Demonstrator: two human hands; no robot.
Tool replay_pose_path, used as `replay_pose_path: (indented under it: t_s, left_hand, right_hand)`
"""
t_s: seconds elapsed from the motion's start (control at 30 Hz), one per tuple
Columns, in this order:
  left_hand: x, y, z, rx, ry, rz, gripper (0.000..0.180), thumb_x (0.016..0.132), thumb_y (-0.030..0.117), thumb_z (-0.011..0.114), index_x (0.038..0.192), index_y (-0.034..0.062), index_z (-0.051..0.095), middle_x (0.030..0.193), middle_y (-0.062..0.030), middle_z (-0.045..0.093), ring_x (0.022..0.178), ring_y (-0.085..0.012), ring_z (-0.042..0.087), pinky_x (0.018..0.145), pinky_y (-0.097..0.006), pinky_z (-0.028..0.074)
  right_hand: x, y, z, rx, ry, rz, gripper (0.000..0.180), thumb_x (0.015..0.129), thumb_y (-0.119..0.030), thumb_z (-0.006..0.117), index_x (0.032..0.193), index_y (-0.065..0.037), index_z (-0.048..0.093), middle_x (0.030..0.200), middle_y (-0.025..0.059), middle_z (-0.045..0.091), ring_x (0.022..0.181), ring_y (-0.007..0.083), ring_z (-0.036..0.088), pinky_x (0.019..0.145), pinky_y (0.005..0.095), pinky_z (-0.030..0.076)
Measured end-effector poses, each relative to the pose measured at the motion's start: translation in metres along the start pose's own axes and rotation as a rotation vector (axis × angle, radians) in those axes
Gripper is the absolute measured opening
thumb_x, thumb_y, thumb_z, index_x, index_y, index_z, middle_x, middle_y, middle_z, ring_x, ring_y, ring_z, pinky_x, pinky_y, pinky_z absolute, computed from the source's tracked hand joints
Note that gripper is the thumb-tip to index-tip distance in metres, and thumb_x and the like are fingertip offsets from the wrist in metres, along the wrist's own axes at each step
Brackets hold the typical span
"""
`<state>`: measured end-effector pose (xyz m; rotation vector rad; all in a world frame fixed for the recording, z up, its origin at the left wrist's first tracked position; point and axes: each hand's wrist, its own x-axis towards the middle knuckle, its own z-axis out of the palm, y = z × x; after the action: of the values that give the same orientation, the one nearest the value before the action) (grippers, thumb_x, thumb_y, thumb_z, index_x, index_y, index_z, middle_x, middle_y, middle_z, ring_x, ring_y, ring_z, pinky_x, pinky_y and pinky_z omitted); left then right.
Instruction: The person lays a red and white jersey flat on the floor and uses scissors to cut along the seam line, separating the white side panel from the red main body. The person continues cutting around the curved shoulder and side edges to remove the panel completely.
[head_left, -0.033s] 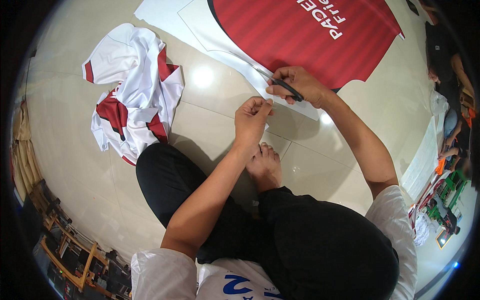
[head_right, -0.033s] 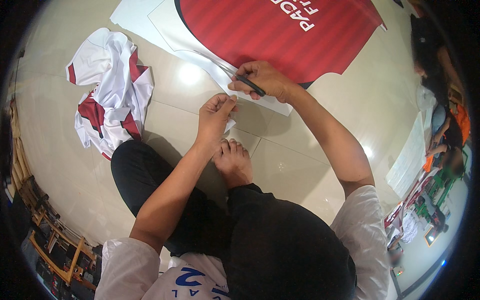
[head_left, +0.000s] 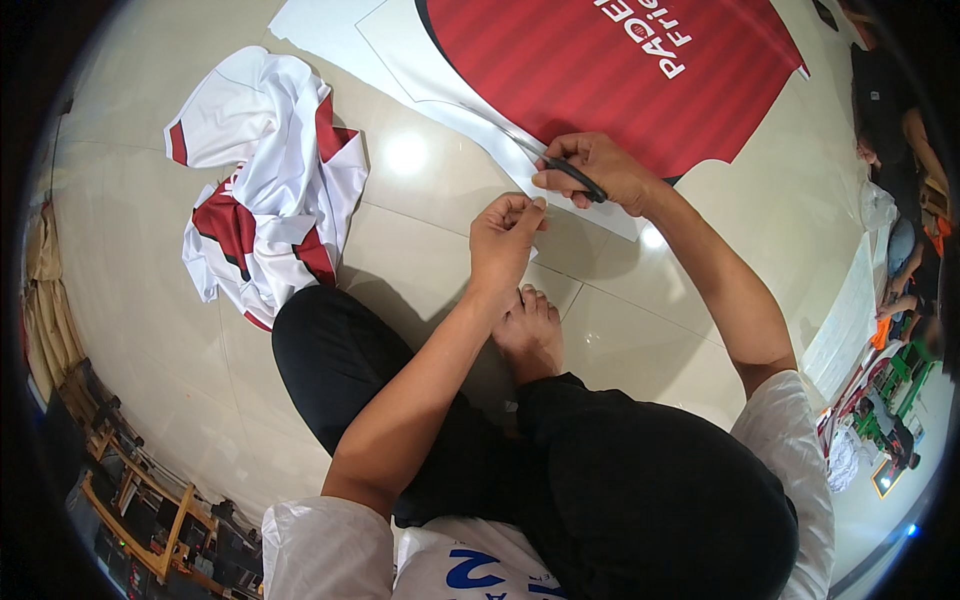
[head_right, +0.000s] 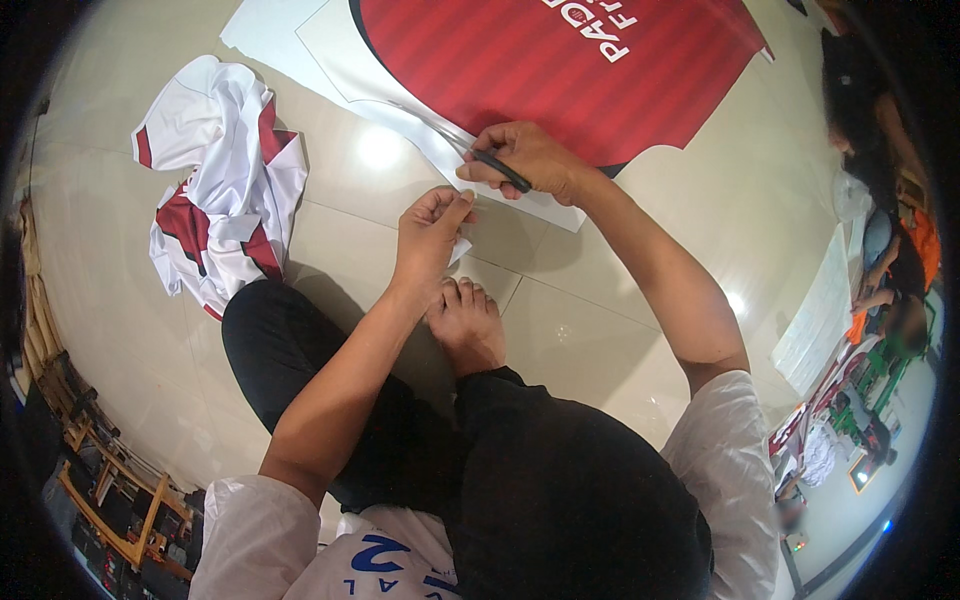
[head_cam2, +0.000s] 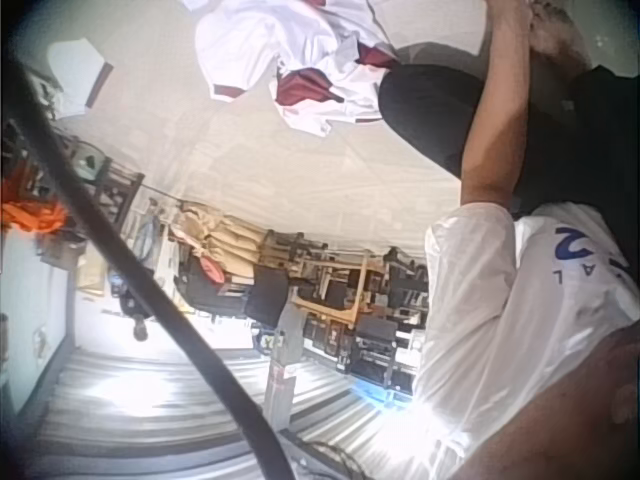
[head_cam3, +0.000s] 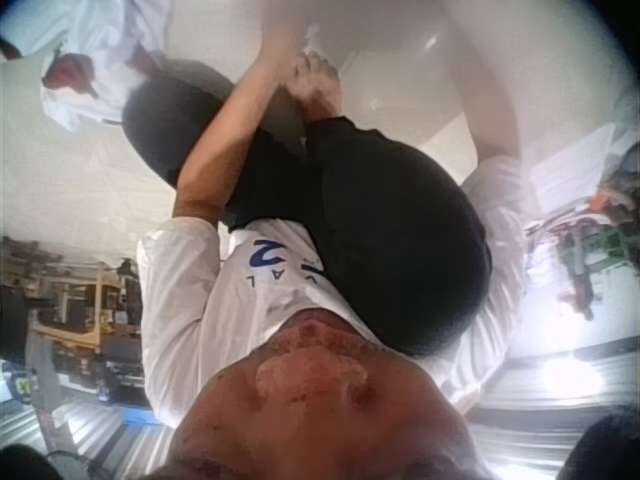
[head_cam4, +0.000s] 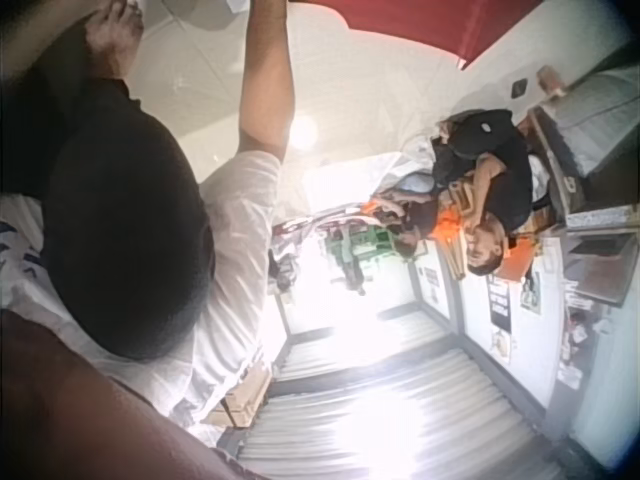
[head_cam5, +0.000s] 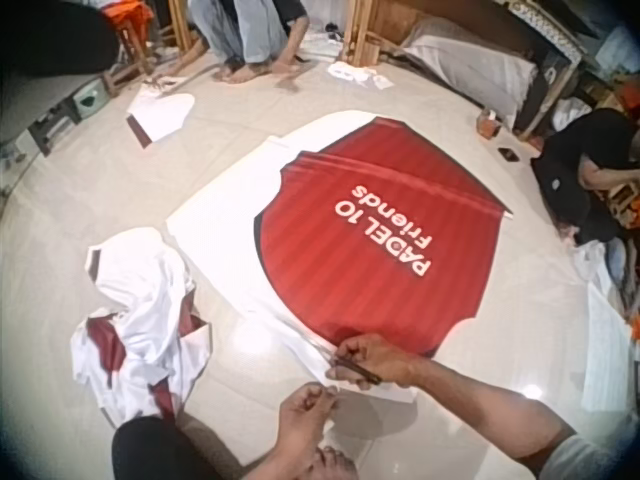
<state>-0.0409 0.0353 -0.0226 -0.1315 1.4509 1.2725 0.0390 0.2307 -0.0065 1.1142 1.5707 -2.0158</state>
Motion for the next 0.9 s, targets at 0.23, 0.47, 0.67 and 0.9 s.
replay_pose_path:
  t_s: [0.23, 0.47, 0.67, 0.9]
  left_hand:
    - [-0.001, 0.000, 0.000, 0.009, 0.012, -0.004, 0.018, 0.102, 0.023, 0.076, 0.099, 0.0062, 0.072, 0.083, -0.0003, 0.072, 0.071, -0.0042, 0.058, 0.064, -0.023, 0.043]
    - [-0.001, 0.002, 0.002, 0.001, 0.008, -0.007, 0.016, 0.102, 0.023, 0.076, 0.101, 0.0080, 0.072, 0.084, 0.0009, 0.070, 0.069, -0.0026, 0.052, 0.064, -0.021, 0.040]
    - [-0.002, 0.002, 0.002, 0.023, 0.010, -0.012, 0.017, 0.102, 0.024, 0.076, 0.101, 0.0080, 0.072, 0.084, 0.0012, 0.070, 0.070, -0.0025, 0.052, 0.064, -0.021, 0.039]
    - [0.000, 0.000, 0.001, 0.023, 0.002, -0.006, 0.017, 0.103, 0.025, 0.075, 0.102, 0.0076, 0.072, 0.085, 0.0013, 0.070, 0.070, -0.0024, 0.050, 0.064, -0.021, 0.039]
  right_hand:
    - [0.002, -0.009, 0.004, 0.023, -0.017, -0.007, 0.038, 0.089, -0.032, 0.088, 0.107, -0.004, 0.069, 0.071, -0.0028, 0.060, 0.055, 0.0038, 0.053, 0.052, 0.0208, 0.042]
    - [0.005, -0.008, 0.000, -0.051, -0.020, -0.011, 0.039, 0.089, -0.033, 0.088, 0.108, -0.005, 0.068, 0.070, -0.0026, 0.060, 0.055, 0.0038, 0.054, 0.052, 0.0209, 0.043]
    - [0.008, -0.013, 0.003, -0.013, -0.023, -0.012, 0.039, 0.090, -0.033, 0.088, 0.108, -0.004, 0.068, 0.070, -0.0029, 0.059, 0.055, 0.0039, 0.054, 0.052, 0.0212, 0.043]
    - [0.007, -0.020, 0.002, -0.052, -0.029, -0.005, 0.038, 0.090, -0.032, 0.088, 0.108, -0.003, 0.069, 0.070, -0.0024, 0.059, 0.055, 0.0045, 0.053, 0.052, 0.0218, 0.042]
